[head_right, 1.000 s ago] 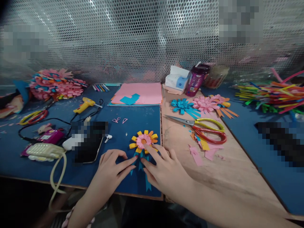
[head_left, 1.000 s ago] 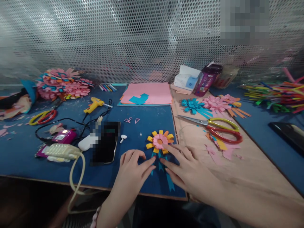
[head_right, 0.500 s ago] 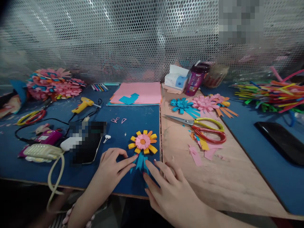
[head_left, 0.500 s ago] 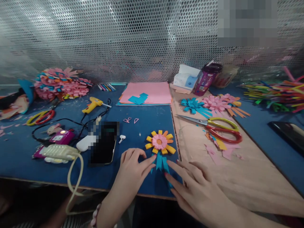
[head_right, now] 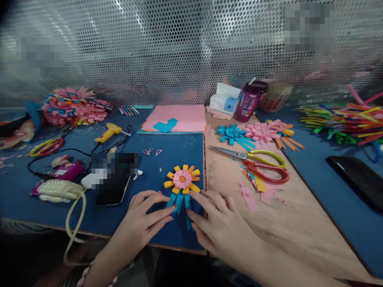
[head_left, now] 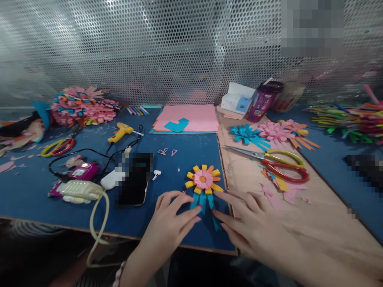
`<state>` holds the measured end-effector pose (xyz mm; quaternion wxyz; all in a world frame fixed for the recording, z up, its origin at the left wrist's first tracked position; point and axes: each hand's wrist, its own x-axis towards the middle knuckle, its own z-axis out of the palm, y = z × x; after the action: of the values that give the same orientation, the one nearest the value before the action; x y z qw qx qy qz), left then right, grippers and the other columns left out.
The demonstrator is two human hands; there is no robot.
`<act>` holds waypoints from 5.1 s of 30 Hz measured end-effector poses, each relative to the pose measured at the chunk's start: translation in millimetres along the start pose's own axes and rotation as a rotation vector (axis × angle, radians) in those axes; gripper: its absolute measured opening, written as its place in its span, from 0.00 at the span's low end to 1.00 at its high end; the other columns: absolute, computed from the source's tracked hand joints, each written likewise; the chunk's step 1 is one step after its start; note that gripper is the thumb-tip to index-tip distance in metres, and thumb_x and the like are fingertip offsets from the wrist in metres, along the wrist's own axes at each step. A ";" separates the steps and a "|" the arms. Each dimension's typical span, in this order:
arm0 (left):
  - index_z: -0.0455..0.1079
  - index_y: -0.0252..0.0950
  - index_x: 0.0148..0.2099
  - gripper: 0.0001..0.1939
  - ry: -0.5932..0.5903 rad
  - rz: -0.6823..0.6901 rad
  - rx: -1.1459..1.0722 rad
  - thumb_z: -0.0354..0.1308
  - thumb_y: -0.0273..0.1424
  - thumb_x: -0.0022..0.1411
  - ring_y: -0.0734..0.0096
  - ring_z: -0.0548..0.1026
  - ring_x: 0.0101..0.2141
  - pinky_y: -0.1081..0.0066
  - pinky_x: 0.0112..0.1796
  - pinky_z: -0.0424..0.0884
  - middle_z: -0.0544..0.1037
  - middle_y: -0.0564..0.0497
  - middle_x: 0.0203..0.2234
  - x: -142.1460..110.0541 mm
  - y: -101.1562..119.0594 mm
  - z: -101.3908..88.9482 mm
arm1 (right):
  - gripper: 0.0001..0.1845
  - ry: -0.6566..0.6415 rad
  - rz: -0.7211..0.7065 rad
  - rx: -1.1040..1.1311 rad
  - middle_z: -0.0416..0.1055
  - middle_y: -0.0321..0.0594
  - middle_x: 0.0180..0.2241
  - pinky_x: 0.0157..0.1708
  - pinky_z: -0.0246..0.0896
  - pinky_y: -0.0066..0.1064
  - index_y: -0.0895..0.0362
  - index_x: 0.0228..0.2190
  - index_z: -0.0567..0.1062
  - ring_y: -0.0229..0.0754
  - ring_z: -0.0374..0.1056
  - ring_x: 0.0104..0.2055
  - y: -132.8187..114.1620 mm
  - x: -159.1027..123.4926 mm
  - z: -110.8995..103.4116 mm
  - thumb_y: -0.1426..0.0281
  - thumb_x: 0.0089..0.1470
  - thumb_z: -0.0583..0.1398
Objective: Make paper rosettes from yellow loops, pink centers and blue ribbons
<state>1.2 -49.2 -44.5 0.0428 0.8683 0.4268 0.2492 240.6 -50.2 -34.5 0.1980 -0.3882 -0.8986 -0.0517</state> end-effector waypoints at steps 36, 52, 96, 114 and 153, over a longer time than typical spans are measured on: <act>0.70 0.38 0.52 0.14 0.031 0.091 -0.018 0.53 0.32 0.66 0.65 0.71 0.47 0.61 0.45 0.68 0.77 0.51 0.47 -6.0 1.3 8.3 | 0.15 0.061 -0.153 -0.025 0.73 0.31 0.49 0.43 0.53 0.39 0.51 0.44 0.75 0.43 0.65 0.48 7.0 -6.2 3.7 0.69 0.60 0.52; 0.72 0.43 0.48 0.12 0.012 -0.001 0.007 0.58 0.32 0.61 0.61 0.69 0.49 0.58 0.45 0.68 0.78 0.56 0.45 -9.1 -6.9 0.6 | 0.14 0.041 -0.181 -0.032 0.73 0.30 0.48 0.44 0.53 0.37 0.50 0.45 0.74 0.40 0.65 0.49 12.7 -1.6 1.1 0.65 0.62 0.53; 0.71 0.41 0.50 0.14 0.032 0.054 0.058 0.56 0.30 0.63 0.59 0.68 0.50 0.57 0.45 0.68 0.77 0.53 0.47 -4.3 -5.4 5.7 | 0.19 -0.015 -0.184 -0.021 0.70 0.37 0.52 0.50 0.55 0.39 0.54 0.49 0.72 0.43 0.62 0.51 -5.7 -2.2 18.3 0.61 0.60 0.53; 0.70 0.43 0.52 0.14 -0.032 0.155 0.052 0.54 0.32 0.64 0.59 0.68 0.52 0.57 0.45 0.69 0.76 0.54 0.48 -2.5 0.5 1.6 | 0.16 0.044 -0.147 -0.130 0.73 0.33 0.48 0.45 0.52 0.39 0.52 0.47 0.74 0.43 0.65 0.47 4.6 -4.7 0.2 0.66 0.62 0.51; 0.71 0.41 0.46 0.10 0.030 0.013 0.300 0.57 0.28 0.62 0.64 0.68 0.40 0.65 0.37 0.61 0.75 0.52 0.40 27.0 -1.9 12.4 | 0.17 0.024 -0.164 0.009 0.70 0.36 0.52 0.53 0.52 0.43 0.54 0.47 0.73 0.48 0.60 0.53 -0.6 -0.7 27.0 0.62 0.59 0.54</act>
<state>19.5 -25.7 -45.2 -0.0953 0.8639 0.4542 0.1957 232.0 -44.4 -59.5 0.2057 -0.3119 -0.9251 -0.0682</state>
